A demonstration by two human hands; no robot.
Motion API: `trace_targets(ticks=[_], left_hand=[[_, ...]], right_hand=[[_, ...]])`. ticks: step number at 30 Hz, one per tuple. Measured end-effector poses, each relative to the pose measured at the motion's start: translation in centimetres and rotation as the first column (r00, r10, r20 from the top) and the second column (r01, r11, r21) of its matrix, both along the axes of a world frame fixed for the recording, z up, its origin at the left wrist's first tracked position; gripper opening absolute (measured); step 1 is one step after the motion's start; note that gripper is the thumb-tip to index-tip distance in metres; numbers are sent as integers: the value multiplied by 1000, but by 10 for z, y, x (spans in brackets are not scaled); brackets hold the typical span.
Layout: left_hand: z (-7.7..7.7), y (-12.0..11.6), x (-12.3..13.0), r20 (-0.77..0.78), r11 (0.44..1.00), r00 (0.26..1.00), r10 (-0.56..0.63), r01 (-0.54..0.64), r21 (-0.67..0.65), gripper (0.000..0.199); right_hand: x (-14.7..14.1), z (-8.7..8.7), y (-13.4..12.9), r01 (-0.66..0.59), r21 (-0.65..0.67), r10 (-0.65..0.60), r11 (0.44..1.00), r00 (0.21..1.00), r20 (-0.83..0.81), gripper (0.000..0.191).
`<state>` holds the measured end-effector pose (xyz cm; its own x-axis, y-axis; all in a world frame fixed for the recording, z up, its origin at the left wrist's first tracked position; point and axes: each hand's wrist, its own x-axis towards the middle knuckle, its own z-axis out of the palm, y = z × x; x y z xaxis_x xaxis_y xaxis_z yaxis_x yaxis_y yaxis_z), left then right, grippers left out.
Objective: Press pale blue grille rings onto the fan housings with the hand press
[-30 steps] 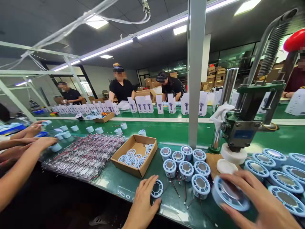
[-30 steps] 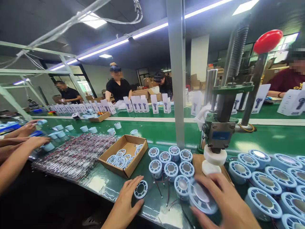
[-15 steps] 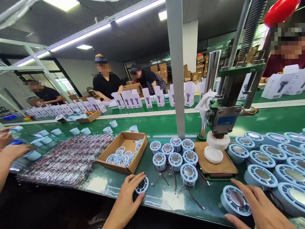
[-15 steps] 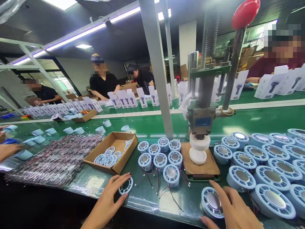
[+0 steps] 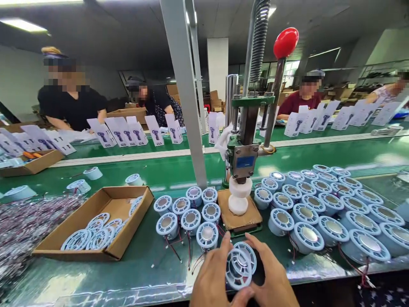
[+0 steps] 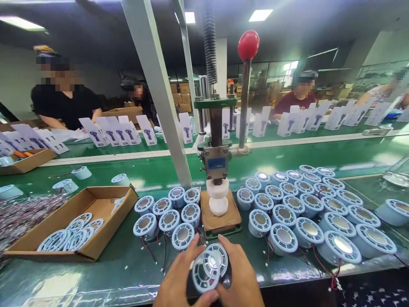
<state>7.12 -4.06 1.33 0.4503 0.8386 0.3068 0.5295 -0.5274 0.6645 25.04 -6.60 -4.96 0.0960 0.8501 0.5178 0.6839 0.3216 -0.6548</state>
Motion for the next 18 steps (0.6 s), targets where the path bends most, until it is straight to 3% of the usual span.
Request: trace_targets(ticks=[3,8,13,16,18], left_hand=[[-3,13,27,-49,1000,999,-12,12,1,95],[-17,18,33,27,996,996,85,-84,-28,99],[-2,12,30,39,958,988,148,-133,-254,88],[1,13,28,85,962,989,122,-96,-257,84],[-4,13,28,117,974,988,104,-78,-214,79]], right_hand=[[-6,-13,2,53,94,-49,994,998,-38,64],[-11,-18,7,70,144,-64,987,997,-47,66],[-20,-20,9,139,182,-109,973,980,-169,53],[-22,-21,9,137,201,-101,970,978,-181,49],[-23,-20,9,166,208,-131,964,976,-171,51]])
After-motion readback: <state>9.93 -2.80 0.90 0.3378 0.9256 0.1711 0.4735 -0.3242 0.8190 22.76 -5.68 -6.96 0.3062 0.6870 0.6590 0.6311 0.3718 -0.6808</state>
